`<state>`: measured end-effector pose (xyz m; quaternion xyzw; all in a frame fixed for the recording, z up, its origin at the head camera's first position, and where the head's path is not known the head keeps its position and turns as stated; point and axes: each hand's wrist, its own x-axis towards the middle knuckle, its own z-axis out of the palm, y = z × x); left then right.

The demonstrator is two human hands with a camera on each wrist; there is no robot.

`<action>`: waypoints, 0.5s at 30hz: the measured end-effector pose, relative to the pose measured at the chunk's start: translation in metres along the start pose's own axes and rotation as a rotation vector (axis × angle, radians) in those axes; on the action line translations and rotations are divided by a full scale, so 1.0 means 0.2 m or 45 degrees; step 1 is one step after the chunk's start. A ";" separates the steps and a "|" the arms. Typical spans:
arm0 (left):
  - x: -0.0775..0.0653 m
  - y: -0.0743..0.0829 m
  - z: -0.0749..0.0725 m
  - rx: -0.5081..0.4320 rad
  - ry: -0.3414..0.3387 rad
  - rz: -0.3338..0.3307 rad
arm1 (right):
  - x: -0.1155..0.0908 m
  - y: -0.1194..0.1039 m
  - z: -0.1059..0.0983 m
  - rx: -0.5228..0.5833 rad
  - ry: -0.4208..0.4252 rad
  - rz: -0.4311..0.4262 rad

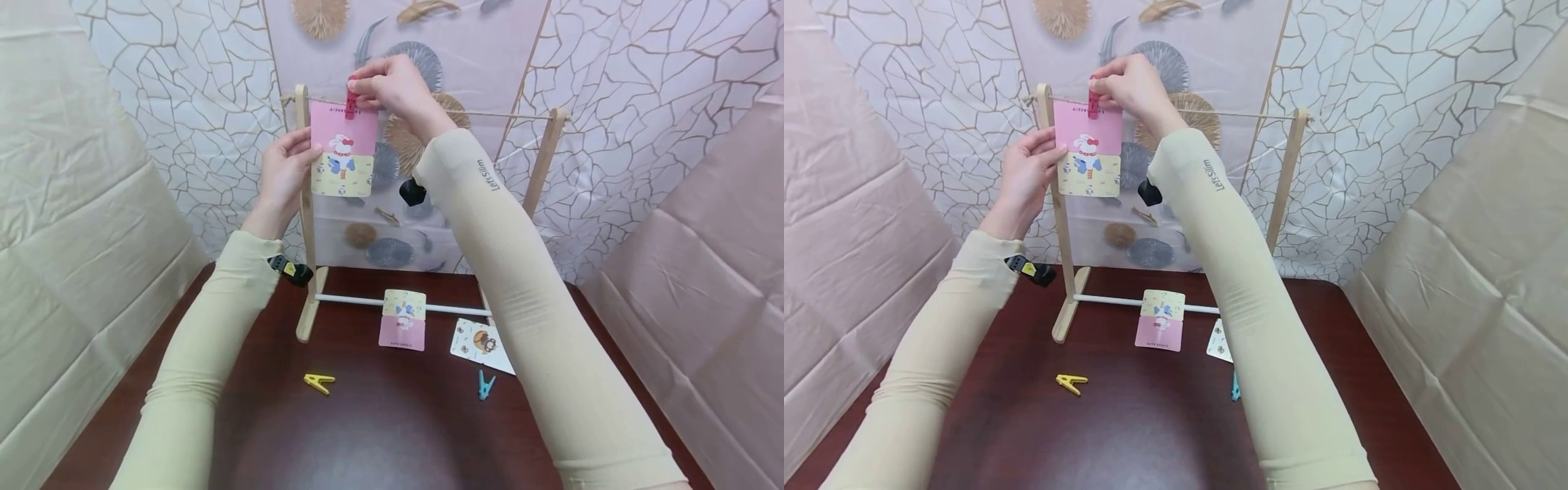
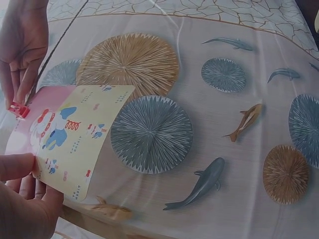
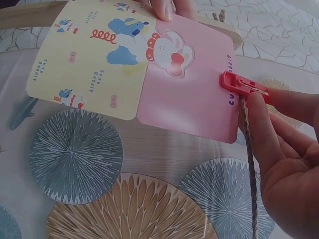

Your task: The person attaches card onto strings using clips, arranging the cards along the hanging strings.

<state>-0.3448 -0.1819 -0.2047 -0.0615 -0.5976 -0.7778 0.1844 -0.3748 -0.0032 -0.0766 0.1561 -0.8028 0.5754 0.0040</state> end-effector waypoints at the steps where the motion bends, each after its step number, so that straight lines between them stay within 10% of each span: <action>1: 0.00 0.00 0.00 -0.002 0.002 -0.001 | 0.00 0.00 0.00 0.002 -0.004 0.002; 15: -0.01 0.00 0.00 0.008 0.011 -0.002 | -0.01 0.01 -0.01 -0.021 -0.032 -0.016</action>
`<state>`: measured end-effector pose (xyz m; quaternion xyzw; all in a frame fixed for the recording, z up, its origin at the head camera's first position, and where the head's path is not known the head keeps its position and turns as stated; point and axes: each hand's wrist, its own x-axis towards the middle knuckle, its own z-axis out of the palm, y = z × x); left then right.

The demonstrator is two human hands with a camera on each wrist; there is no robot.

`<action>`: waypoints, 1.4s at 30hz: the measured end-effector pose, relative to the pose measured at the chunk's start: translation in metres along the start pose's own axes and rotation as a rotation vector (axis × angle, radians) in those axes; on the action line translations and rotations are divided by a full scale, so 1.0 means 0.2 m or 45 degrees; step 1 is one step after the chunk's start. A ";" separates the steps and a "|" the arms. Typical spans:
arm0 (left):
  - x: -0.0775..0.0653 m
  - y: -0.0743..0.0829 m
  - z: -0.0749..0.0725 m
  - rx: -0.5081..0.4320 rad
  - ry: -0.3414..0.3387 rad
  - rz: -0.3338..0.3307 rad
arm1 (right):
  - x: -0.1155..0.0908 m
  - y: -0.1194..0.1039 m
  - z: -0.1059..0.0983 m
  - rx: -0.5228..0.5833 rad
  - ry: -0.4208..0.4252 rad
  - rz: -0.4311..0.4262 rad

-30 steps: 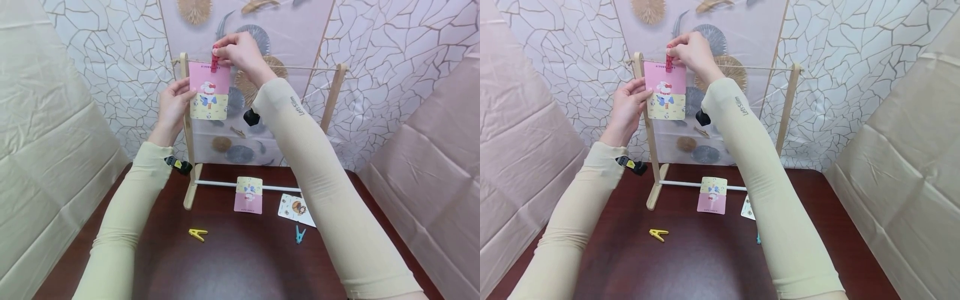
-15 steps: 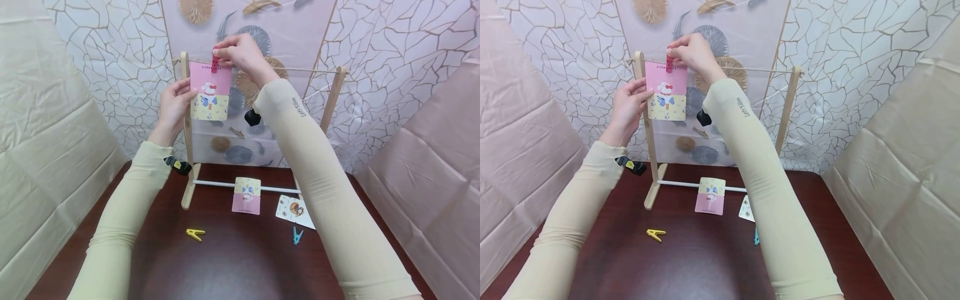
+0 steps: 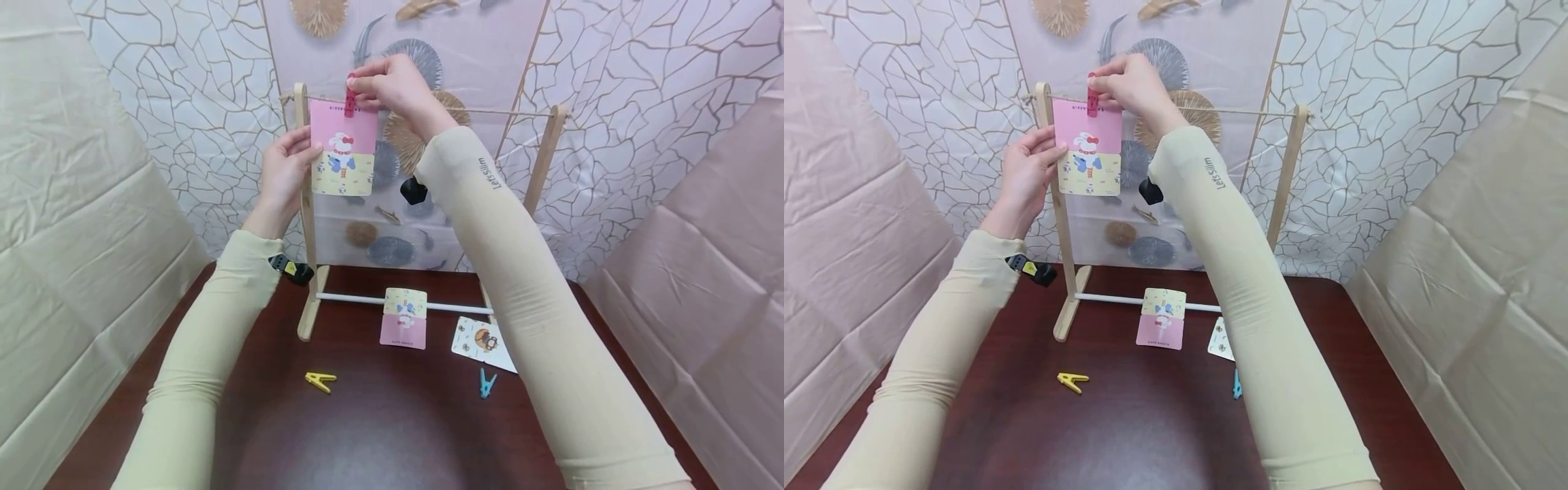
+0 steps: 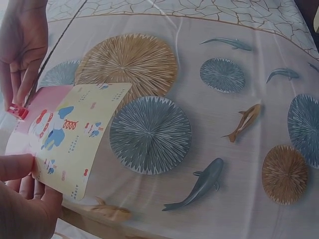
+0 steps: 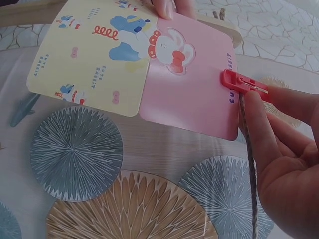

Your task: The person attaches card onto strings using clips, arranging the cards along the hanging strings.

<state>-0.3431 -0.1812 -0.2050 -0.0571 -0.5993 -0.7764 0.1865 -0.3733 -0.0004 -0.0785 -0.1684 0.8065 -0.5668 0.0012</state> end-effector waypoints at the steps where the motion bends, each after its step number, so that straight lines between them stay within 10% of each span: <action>1: 0.00 0.00 0.00 0.002 -0.001 0.001 | 0.00 0.00 0.00 0.005 -0.001 0.003; 21: -0.03 -0.01 0.01 0.014 -0.010 -0.029 | -0.05 0.02 -0.01 0.027 0.097 -0.026; 29: -0.03 -0.01 0.00 0.011 -0.003 0.008 | -0.14 0.06 -0.07 -0.031 0.268 -0.218; 42: -0.08 -0.05 -0.06 0.072 -0.001 -0.030 | -0.43 0.30 -0.22 -0.355 0.197 -0.462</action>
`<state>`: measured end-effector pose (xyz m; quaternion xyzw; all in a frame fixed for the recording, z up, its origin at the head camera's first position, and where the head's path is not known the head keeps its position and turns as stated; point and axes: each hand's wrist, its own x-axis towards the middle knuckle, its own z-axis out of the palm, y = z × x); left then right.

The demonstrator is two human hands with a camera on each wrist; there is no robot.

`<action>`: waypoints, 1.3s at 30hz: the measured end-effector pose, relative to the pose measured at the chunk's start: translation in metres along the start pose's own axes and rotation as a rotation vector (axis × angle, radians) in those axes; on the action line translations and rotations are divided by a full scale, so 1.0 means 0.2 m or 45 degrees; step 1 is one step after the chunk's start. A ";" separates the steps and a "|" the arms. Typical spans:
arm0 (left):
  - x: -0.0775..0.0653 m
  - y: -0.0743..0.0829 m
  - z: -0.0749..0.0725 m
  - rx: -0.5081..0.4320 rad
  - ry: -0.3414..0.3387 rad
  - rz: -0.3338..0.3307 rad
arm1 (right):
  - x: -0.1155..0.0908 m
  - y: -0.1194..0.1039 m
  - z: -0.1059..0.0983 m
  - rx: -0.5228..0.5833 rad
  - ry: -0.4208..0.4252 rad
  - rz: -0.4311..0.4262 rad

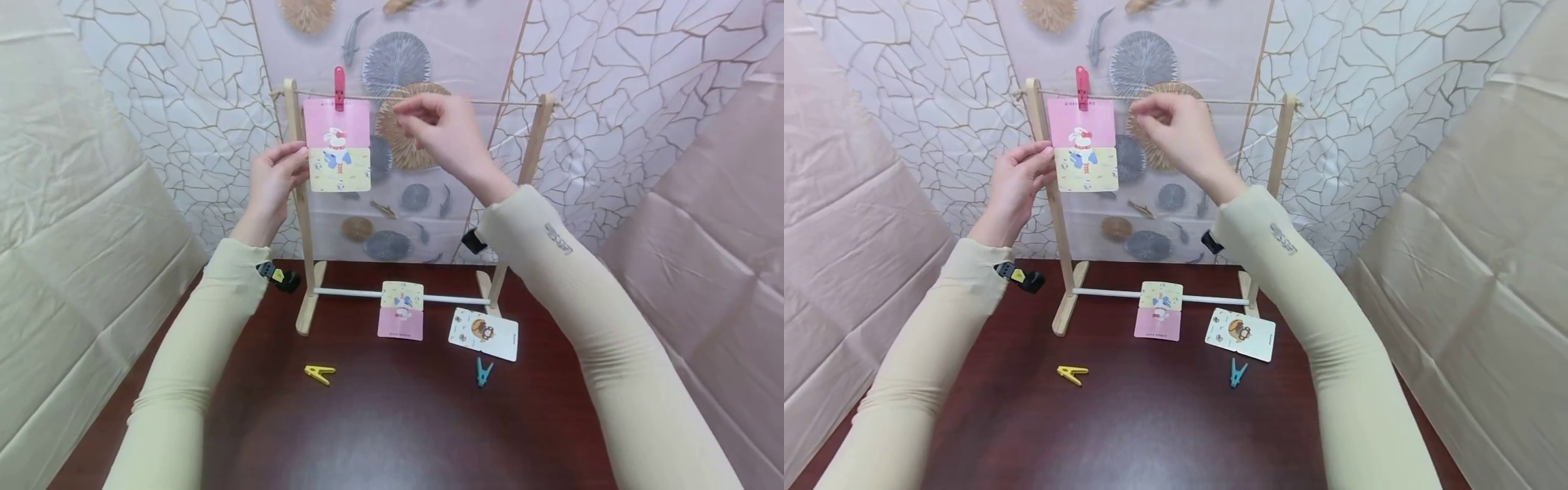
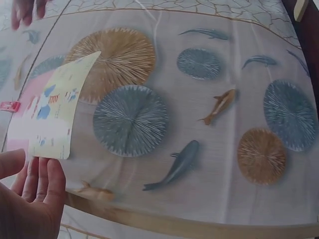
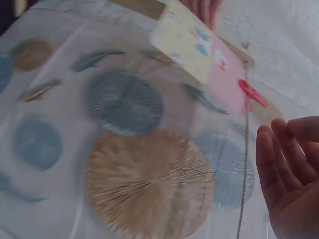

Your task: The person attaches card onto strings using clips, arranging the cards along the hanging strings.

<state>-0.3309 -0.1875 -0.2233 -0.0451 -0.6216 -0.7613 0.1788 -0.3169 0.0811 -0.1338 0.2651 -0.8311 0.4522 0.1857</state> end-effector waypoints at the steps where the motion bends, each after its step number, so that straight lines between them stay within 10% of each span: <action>1: -0.01 -0.01 -0.01 0.008 -0.005 0.004 | -0.04 0.02 -0.01 -0.040 -0.013 -0.014; 20: -0.07 -0.16 -0.17 -0.122 -0.065 -0.062 | -0.39 0.39 -0.08 -0.218 -0.086 0.085; 39: -0.38 -0.39 -0.39 0.589 -0.590 -0.217 | -0.85 0.89 -0.10 -0.252 -0.184 0.410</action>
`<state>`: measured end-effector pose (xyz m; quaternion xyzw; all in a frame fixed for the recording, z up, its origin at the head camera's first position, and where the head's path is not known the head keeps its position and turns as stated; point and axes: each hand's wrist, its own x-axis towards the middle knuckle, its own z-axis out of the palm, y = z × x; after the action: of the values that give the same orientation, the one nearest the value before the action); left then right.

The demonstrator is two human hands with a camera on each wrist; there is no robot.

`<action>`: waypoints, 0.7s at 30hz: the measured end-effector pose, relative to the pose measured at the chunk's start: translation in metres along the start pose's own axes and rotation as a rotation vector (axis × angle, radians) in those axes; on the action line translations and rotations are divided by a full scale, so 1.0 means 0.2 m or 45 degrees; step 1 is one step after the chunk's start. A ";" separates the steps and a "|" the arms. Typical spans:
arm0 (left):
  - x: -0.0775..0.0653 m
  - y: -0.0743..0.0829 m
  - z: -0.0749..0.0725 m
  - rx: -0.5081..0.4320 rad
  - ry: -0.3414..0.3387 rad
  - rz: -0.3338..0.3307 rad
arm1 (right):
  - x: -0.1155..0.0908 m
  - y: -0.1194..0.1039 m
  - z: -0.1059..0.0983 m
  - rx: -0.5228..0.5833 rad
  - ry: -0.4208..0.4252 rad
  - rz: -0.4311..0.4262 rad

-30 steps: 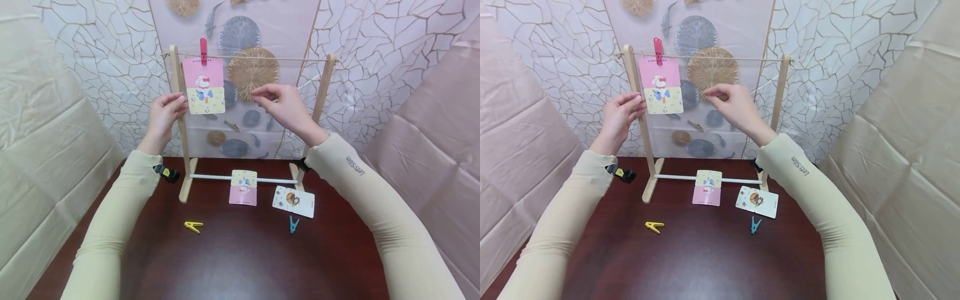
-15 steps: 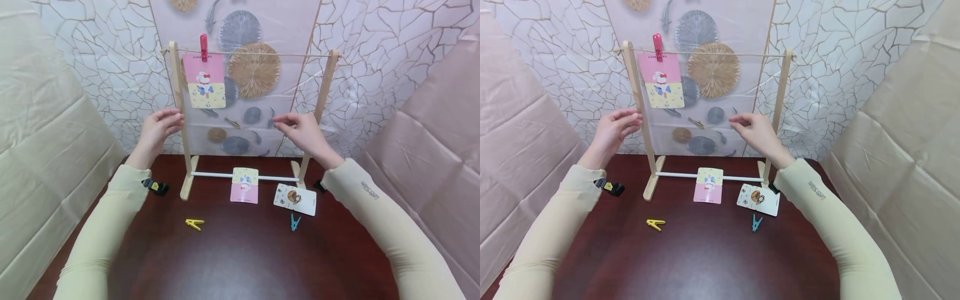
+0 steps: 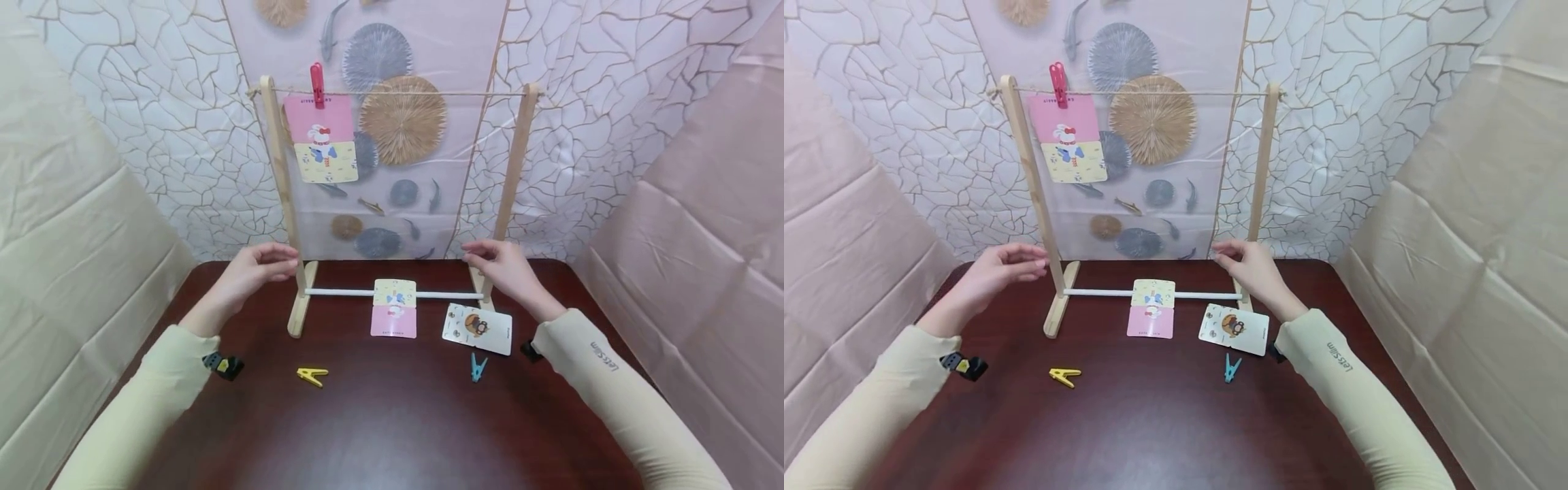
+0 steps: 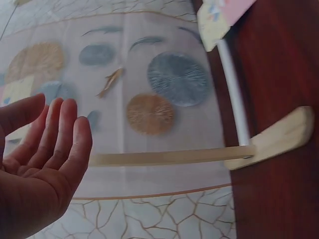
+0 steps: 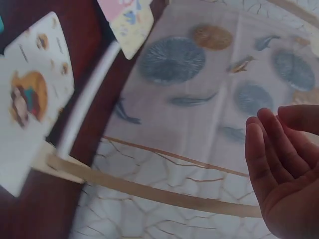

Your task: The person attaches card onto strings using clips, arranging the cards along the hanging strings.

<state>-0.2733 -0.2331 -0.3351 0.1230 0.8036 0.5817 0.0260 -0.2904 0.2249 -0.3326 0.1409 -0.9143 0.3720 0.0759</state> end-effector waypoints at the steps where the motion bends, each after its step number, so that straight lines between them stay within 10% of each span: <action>1: -0.02 -0.02 0.01 0.030 -0.017 -0.003 | -0.01 0.02 0.02 0.023 -0.012 0.015; 21: -0.23 -0.33 0.14 0.272 -0.171 0.020 | -0.04 0.33 0.34 0.302 -0.086 0.289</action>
<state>-0.2350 -0.2369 -0.4101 0.1702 0.8565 0.4833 0.0618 -0.3060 0.2247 -0.4263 0.0572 -0.8760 0.4787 -0.0144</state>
